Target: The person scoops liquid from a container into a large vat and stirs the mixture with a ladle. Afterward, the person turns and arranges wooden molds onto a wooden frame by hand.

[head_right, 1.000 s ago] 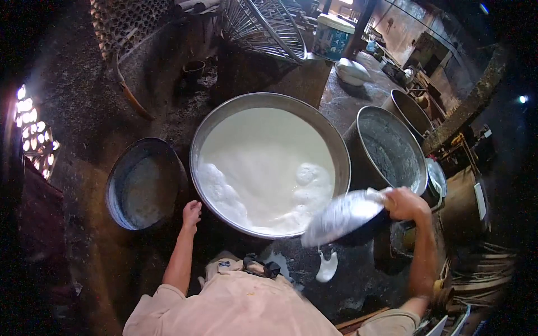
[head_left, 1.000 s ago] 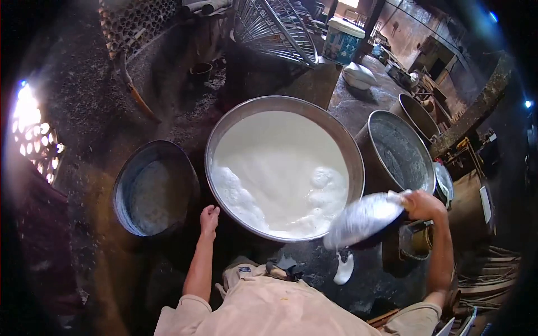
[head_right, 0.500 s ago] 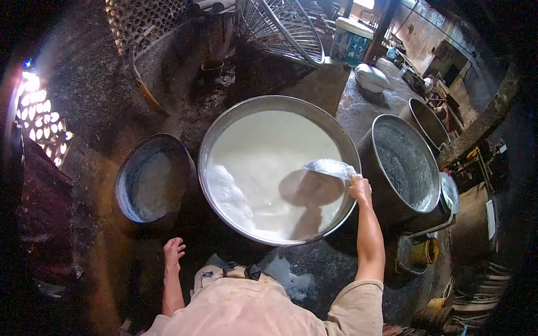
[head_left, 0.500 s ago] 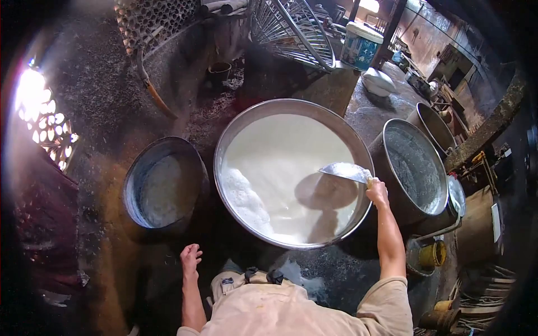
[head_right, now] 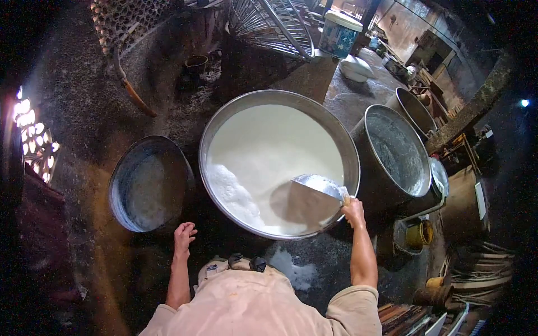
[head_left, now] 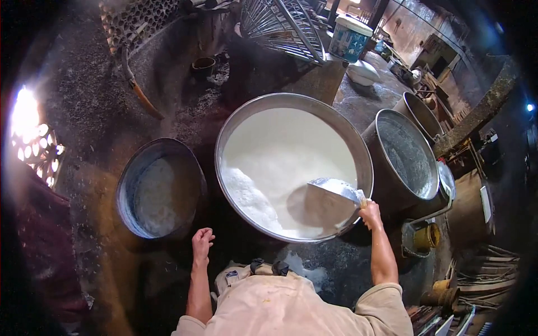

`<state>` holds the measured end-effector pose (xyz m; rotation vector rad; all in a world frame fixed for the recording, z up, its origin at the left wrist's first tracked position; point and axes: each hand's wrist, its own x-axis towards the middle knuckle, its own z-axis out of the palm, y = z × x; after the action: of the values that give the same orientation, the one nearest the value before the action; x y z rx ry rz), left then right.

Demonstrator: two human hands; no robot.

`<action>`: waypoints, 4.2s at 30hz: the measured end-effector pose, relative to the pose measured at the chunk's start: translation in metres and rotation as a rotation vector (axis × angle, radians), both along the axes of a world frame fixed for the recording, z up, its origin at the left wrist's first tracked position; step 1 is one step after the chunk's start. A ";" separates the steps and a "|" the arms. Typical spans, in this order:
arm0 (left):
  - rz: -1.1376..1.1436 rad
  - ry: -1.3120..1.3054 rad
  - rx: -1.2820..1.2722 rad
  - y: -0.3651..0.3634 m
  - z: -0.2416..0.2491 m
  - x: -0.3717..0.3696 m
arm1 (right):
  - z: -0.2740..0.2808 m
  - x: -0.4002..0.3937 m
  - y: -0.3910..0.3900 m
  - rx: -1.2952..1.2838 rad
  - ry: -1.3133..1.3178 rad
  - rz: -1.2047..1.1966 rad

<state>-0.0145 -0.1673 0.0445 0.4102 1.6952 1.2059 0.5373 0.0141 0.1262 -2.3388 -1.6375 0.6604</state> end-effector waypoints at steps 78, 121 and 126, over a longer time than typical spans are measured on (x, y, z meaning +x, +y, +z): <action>-0.175 0.011 0.032 0.016 -0.014 0.009 | 0.075 -0.090 -0.050 -0.366 -0.303 0.446; 0.344 -0.096 -0.009 -0.131 -0.034 -0.198 | 0.007 -0.460 0.039 -0.079 -0.494 1.513; 0.212 -0.159 -0.124 -0.111 -0.040 -0.179 | -0.032 -0.458 0.028 -0.182 -0.521 1.458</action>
<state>-0.1939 -0.2787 0.0043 0.0570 1.6951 1.2418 0.0788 0.0425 0.0941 -0.9955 -3.5309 0.3364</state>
